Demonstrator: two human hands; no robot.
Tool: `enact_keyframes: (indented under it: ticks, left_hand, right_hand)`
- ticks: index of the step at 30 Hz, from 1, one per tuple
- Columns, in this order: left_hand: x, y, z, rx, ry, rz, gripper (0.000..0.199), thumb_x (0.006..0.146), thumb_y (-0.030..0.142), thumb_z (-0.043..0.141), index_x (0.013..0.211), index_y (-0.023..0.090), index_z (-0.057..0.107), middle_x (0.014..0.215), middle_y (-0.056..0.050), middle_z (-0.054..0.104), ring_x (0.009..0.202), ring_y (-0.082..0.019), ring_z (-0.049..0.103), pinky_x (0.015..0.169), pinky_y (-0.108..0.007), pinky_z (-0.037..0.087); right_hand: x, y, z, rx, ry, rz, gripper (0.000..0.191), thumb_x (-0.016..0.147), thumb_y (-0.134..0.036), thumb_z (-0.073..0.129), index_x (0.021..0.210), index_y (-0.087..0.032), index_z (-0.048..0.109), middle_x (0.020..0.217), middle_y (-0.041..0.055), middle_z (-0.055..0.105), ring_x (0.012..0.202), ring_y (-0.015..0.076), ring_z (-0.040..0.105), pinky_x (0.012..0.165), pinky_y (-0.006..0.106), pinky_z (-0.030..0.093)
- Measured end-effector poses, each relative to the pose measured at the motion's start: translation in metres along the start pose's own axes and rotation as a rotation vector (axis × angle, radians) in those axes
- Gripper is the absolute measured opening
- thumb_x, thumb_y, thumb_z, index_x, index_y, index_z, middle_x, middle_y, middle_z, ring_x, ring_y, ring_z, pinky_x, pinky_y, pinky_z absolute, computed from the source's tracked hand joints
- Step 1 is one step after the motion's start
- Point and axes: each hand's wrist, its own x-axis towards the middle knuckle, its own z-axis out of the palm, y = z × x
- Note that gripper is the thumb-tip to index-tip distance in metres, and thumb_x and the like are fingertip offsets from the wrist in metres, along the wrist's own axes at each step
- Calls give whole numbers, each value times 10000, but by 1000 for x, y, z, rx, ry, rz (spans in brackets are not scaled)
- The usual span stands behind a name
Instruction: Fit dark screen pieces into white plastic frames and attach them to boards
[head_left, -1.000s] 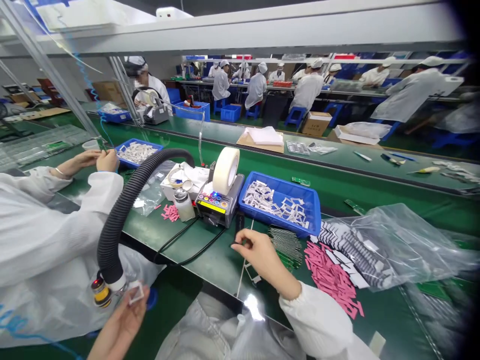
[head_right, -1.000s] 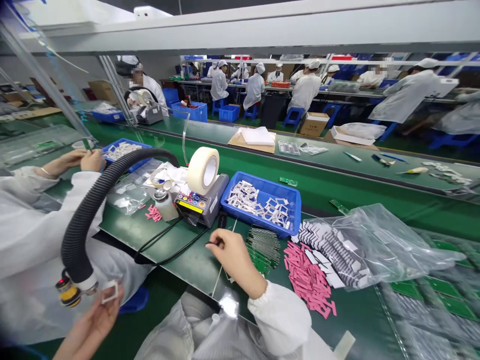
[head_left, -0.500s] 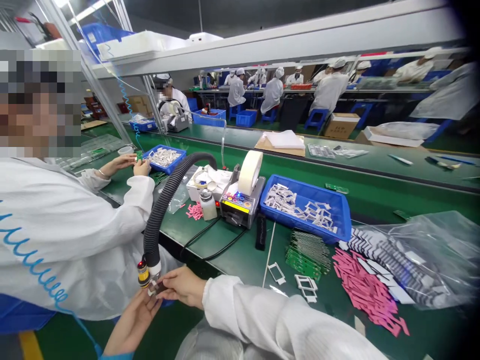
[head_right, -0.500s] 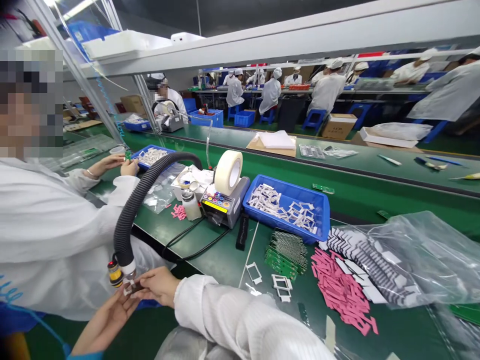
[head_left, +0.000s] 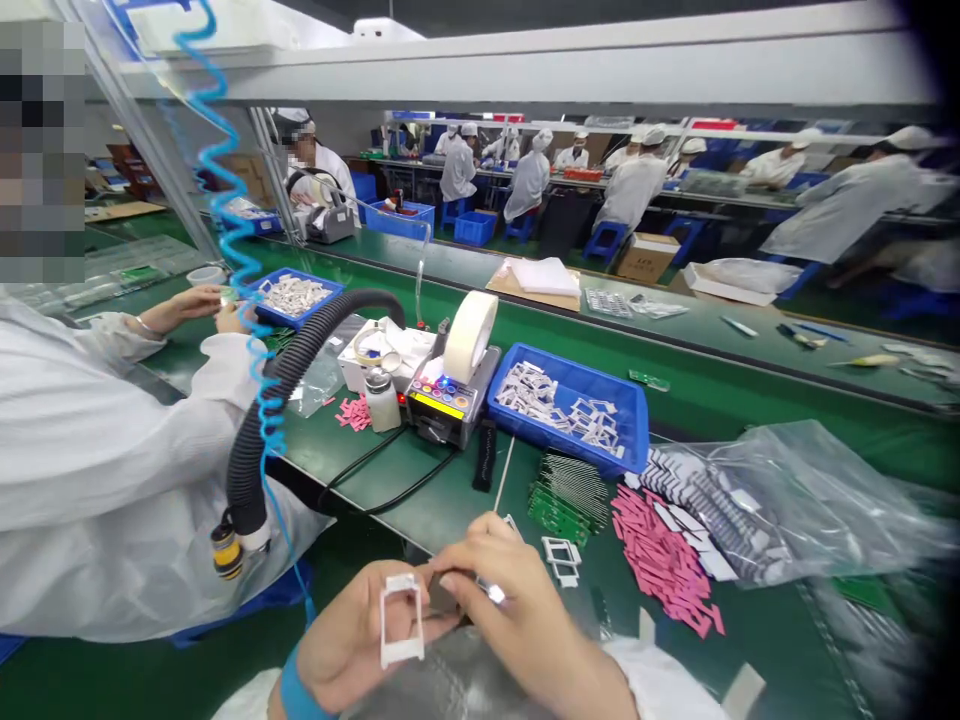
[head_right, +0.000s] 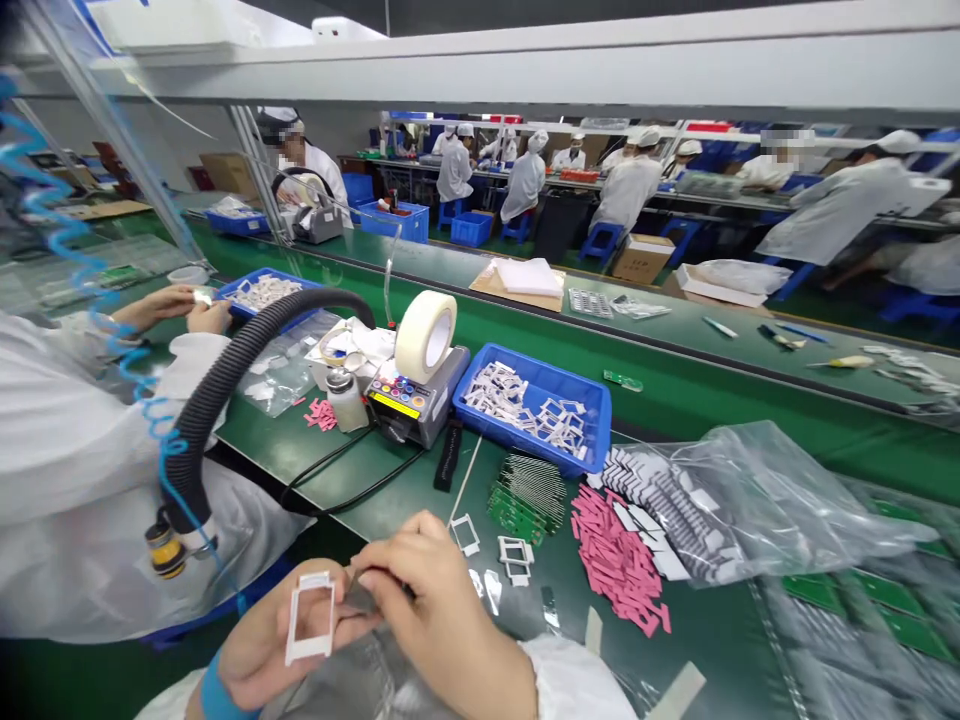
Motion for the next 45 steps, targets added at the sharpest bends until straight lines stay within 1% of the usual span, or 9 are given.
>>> enact_keyframes:
  ticks: [4,10,12,15,18,24,31,35,45]
  left_hand:
    - [15,-1,32,144,-83,-128,376,437,402,869,673,143,733,701,-55,659,820,-227,610,942,-411,421]
    - [31,-7,40,279,-170,-226,354,476,412,850,702,160,747,939,-105,671,915,-270,612,964,-464,392]
    - [34,-8,44,285,-196,-217,354,497,423,839,725,168,748,973,-109,658,943,-272,602,973,-466,383]
    - [38,-9,50,295,-264,-142,339,552,441,811,756,178,745,1028,-108,623,965,-255,578,985,-451,371]
    - [38,-8,56,362,-309,-72,269,623,429,773,769,205,749,1106,-108,581,1009,-246,551,987,-432,364]
    - [36,-4,57,521,-397,43,351,572,470,790,846,254,755,1142,-91,555,1099,-243,489,982,-367,344]
    - [33,-6,59,535,-356,51,330,606,454,776,869,258,741,1134,-76,506,1052,-217,478,939,-340,368]
    - [34,-6,61,548,-345,71,331,610,453,774,873,255,736,1069,-68,501,984,-201,489,943,-354,367]
    - [33,-8,51,642,-387,120,363,626,479,755,901,243,728,1153,-98,508,1113,-264,461,969,-393,325]
  right_hand:
    - [-23,9,-12,-54,94,-60,231,893,-150,489,974,-270,668,736,3,678,713,170,490,647,314,405]
    - [-33,11,-35,-20,102,-51,224,913,-166,483,954,-297,660,724,-21,656,696,148,517,689,322,412]
    - [-35,12,-40,-30,144,-43,209,909,-173,488,935,-287,661,806,4,633,750,147,553,695,307,444]
    - [-38,11,-44,-140,324,-70,135,878,-165,521,929,-238,622,916,42,571,823,157,560,674,285,475]
    - [-40,9,-45,-329,441,-130,74,842,-136,554,865,-200,584,847,35,539,788,166,526,707,325,446]
    - [-38,8,-46,-449,459,-192,130,827,-74,565,874,-189,607,791,25,569,781,178,503,802,407,361]
    - [-38,8,-44,-453,489,-226,206,787,-3,586,825,-203,610,772,0,632,731,162,507,869,479,304]
    - [-36,12,-42,-431,493,-212,191,797,-23,578,826,-210,606,772,-3,617,724,156,525,864,457,310]
    - [-36,14,-42,-331,464,-132,115,838,-114,570,782,-214,581,723,-32,575,671,120,571,859,371,335]
